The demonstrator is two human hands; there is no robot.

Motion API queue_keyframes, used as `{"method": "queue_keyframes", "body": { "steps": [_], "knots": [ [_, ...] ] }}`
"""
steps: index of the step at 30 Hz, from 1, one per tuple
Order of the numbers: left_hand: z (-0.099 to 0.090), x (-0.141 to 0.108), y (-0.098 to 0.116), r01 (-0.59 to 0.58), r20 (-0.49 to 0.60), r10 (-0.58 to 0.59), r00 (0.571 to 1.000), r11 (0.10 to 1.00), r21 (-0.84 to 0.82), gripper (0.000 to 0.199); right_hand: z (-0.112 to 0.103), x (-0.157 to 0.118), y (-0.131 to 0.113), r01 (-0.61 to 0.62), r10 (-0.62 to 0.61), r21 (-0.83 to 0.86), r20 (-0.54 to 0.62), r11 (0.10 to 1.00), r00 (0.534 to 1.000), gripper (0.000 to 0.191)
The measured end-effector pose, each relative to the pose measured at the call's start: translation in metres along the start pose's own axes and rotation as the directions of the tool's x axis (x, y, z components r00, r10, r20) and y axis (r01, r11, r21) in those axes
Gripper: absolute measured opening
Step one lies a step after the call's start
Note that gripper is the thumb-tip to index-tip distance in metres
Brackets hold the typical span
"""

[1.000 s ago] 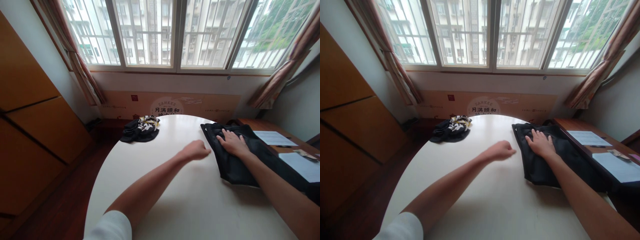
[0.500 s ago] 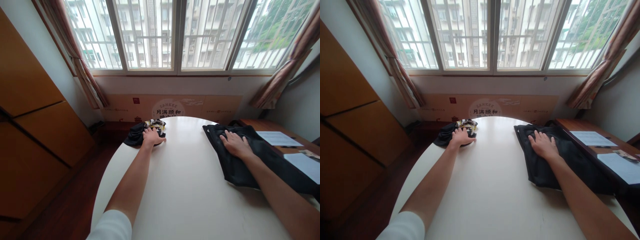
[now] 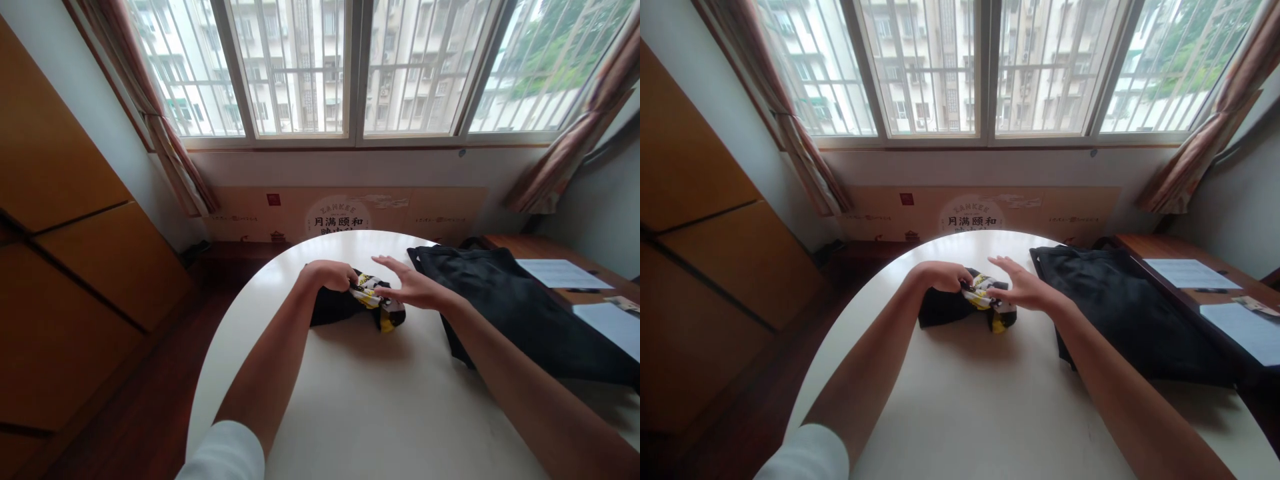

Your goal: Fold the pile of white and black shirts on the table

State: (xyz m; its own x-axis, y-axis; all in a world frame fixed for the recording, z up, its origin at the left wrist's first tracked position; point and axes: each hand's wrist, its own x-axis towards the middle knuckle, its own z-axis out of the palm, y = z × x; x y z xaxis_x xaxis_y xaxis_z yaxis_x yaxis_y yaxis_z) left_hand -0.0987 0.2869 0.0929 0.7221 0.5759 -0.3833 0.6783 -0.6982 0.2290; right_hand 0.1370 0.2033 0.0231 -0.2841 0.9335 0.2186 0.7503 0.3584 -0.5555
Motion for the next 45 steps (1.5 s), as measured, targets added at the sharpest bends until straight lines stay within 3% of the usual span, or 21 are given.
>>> {"method": "queue_keyframes", "body": {
  "steps": [2, 4, 7, 8, 12, 14, 19, 22, 24, 26, 28, 29, 30, 32, 34, 36, 37, 39, 41, 42, 45],
  "knots": [
    [-0.004, -0.004, -0.007, 0.011, -0.026, -0.011, 1.000, 1.000, -0.018, 0.053, 0.006, 0.001, -0.015, -0.018, 0.005, 0.088, 0.152, 0.996, 0.988, 0.079],
    [-0.008, -0.006, -0.014, 0.045, -0.086, -0.048, 0.995, 0.998, -0.035, 0.045, 0.010, 0.000, -0.024, -0.066, 0.028, 0.127, 0.278, 0.990, 0.960, 0.065],
    [-0.011, -0.007, -0.023, 0.041, -0.210, -0.061, 0.976, 0.995, -0.096, 0.040, 0.009, -0.004, -0.030, -0.107, 0.053, 0.139, 0.345, 0.984, 0.937, 0.027],
    [-0.012, -0.007, -0.025, 0.015, -0.254, -0.045, 0.966, 0.993, -0.119, 0.039, 0.005, -0.006, -0.031, -0.119, 0.060, 0.146, 0.360, 0.982, 0.931, 0.022],
    [-0.013, -0.005, -0.025, -0.093, -0.408, 0.006, 0.913, 0.976, -0.195, 0.039, -0.017, -0.014, -0.038, -0.171, 0.042, 0.223, 0.485, 0.960, 0.873, 0.029],
    [-0.012, -0.004, -0.022, -0.101, -0.451, -0.016, 0.892, 0.967, -0.236, 0.038, -0.028, -0.019, -0.047, -0.178, 0.007, 0.299, 0.494, 0.938, 0.869, 0.035],
    [-0.005, 0.003, -0.023, -0.066, -0.473, -0.104, 0.875, 0.942, -0.328, 0.030, -0.042, -0.024, -0.065, -0.146, -0.027, 0.529, 0.305, 0.836, 0.952, 0.039],
    [0.000, 0.010, -0.029, -0.021, -0.518, -0.187, 0.835, 0.929, -0.369, 0.026, -0.039, -0.018, -0.046, -0.094, 0.068, 0.526, 0.069, 0.845, 0.995, 0.037],
    [0.001, 0.014, -0.034, 0.018, -0.572, -0.296, 0.765, 0.897, -0.441, 0.026, -0.033, -0.013, -0.024, -0.140, 0.215, 0.459, -0.115, 0.877, 0.970, 0.034],
    [0.002, 0.017, -0.039, 0.045, -0.610, -0.427, 0.667, 0.840, -0.540, 0.027, -0.027, -0.009, -0.006, -0.263, 0.370, 0.342, -0.303, 0.902, 0.878, 0.032],
    [0.002, 0.019, -0.044, 0.060, -0.622, -0.550, 0.557, 0.774, -0.631, 0.029, -0.019, -0.007, 0.000, -0.380, 0.424, 0.189, -0.457, 0.905, 0.782, 0.031],
    [0.003, 0.019, -0.047, 0.070, -0.617, -0.599, 0.510, 0.744, -0.665, 0.030, -0.015, -0.008, -0.002, -0.405, 0.402, 0.108, -0.498, 0.908, 0.768, 0.030],
    [0.003, 0.019, -0.049, 0.086, -0.604, -0.640, 0.475, 0.717, -0.692, 0.031, -0.011, -0.009, -0.008, -0.394, 0.358, 0.034, -0.495, 0.918, 0.792, 0.030],
    [0.005, 0.019, -0.053, 0.148, -0.568, -0.696, 0.440, 0.680, -0.719, 0.035, -0.001, -0.013, -0.025, -0.275, 0.240, -0.061, -0.329, 0.960, 0.913, 0.033],
    [0.006, 0.019, -0.054, 0.247, -0.536, -0.717, 0.447, 0.674, -0.696, 0.047, 0.013, -0.017, -0.043, -0.109, 0.104, -0.116, -0.054, 0.987, 0.993, 0.040],
    [0.006, 0.019, -0.051, 0.331, -0.528, -0.696, 0.486, 0.706, -0.627, 0.060, 0.030, -0.021, -0.055, -0.018, 0.039, -0.214, 0.092, 0.977, 0.995, 0.039],
    [0.006, 0.018, -0.049, 0.341, -0.530, -0.666, 0.525, 0.735, -0.585, 0.062, 0.037, -0.022, -0.059, -0.005, 0.031, -0.290, 0.086, 0.957, 0.996, 0.032],
    [0.006, 0.017, -0.044, 0.260, -0.524, -0.541, 0.658, 0.816, -0.516, 0.060, 0.049, -0.022, -0.059, -0.001, 0.011, -0.393, 0.023, 0.919, 1.000, 0.012],
    [0.008, 0.016, -0.038, 0.094, -0.485, -0.358, 0.798, 0.869, -0.486, 0.060, 0.052, -0.019, -0.055, 0.032, -0.036, -0.340, -0.004, 0.940, 0.999, 0.008],
    [0.009, 0.016, -0.036, 0.025, -0.456, -0.278, 0.845, 0.874, -0.486, 0.062, 0.050, -0.018, -0.052, 0.063, -0.069, -0.256, -0.013, 0.965, 0.998, 0.009],
    [0.013, 0.017, -0.030, -0.013, -0.375, -0.204, 0.904, 0.865, -0.501, 0.072, 0.036, -0.012, -0.045, 0.104, -0.097, 0.046, -0.135, 0.994, 0.986, 0.013]
  ]
}}
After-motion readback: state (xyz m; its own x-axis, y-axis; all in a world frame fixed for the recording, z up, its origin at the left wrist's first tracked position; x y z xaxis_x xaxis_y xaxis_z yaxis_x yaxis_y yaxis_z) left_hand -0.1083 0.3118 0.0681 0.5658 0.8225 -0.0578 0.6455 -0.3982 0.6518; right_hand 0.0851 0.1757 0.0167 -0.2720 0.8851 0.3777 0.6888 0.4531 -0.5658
